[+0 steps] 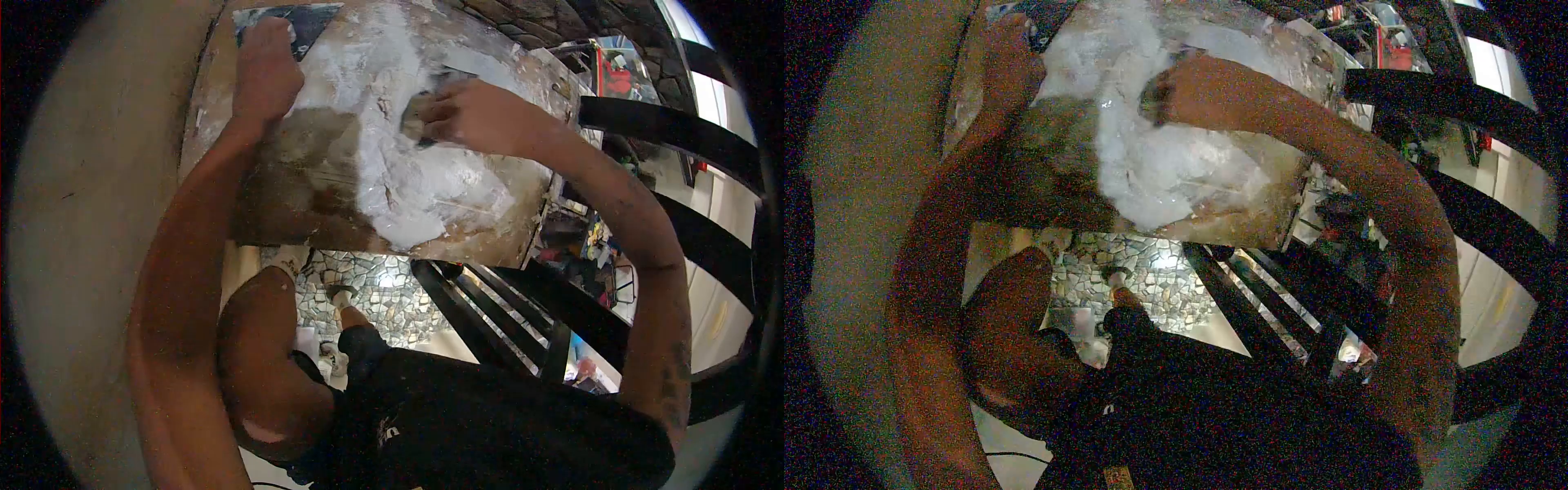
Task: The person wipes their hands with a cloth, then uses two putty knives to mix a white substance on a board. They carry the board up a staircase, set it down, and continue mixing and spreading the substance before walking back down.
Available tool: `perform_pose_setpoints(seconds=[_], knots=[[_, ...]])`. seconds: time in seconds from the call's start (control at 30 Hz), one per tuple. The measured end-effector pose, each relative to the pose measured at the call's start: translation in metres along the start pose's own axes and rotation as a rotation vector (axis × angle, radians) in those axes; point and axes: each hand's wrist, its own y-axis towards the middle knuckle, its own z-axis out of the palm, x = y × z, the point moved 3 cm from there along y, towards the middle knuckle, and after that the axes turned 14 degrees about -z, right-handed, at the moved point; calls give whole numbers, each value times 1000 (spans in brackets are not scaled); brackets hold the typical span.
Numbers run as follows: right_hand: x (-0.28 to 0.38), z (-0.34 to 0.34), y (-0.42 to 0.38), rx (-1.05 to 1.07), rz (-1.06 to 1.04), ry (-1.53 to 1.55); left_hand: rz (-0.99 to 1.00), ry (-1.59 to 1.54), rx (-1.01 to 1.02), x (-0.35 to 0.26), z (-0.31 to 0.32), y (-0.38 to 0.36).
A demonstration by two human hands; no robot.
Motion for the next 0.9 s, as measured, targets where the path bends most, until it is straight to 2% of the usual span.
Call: perform_pose_setpoints(seconds=[0.03,0.07,0.2,0.3,0.33,0.43,0.47,0.57,0.6,0.7,0.73,0.83,0.9], knots=[[1,-2,-6,81,64,87,-5,4,14,-1,-2,-1],[-4,-12,3,338,131,36,-10,16,19,0,-1,-2],[8,-28,30,83,-21,-126,38,11,-38,0,3,-1],[4,0,8,13,31,-18,23,6,-11,2,1,-2],[3,-4,-4,-169,-48,11,6,6,18,1,-1,-3],[3,-40,19,276,122,23,-67,-11,88,-1,-1,1],[5,-51,26,133,34,-15,-68,-3,79,-2,-1,4],[1,-12,21,125,187,22,-79,8,76,-3,-1,2],[1,4,2,-245,50,30,-75,10,75,-4,-2,1],[9,-7,-17,-90,162,102,5,15,0,9,6,-1],[-1,-8,-16,8,64,42,52,7,-37,11,14,0],[-10,-21,7,-138,68,-4,-42,63,38,-1,3,1],[-4,-5,1,-79,133,5,-33,27,51,0,3,2]])
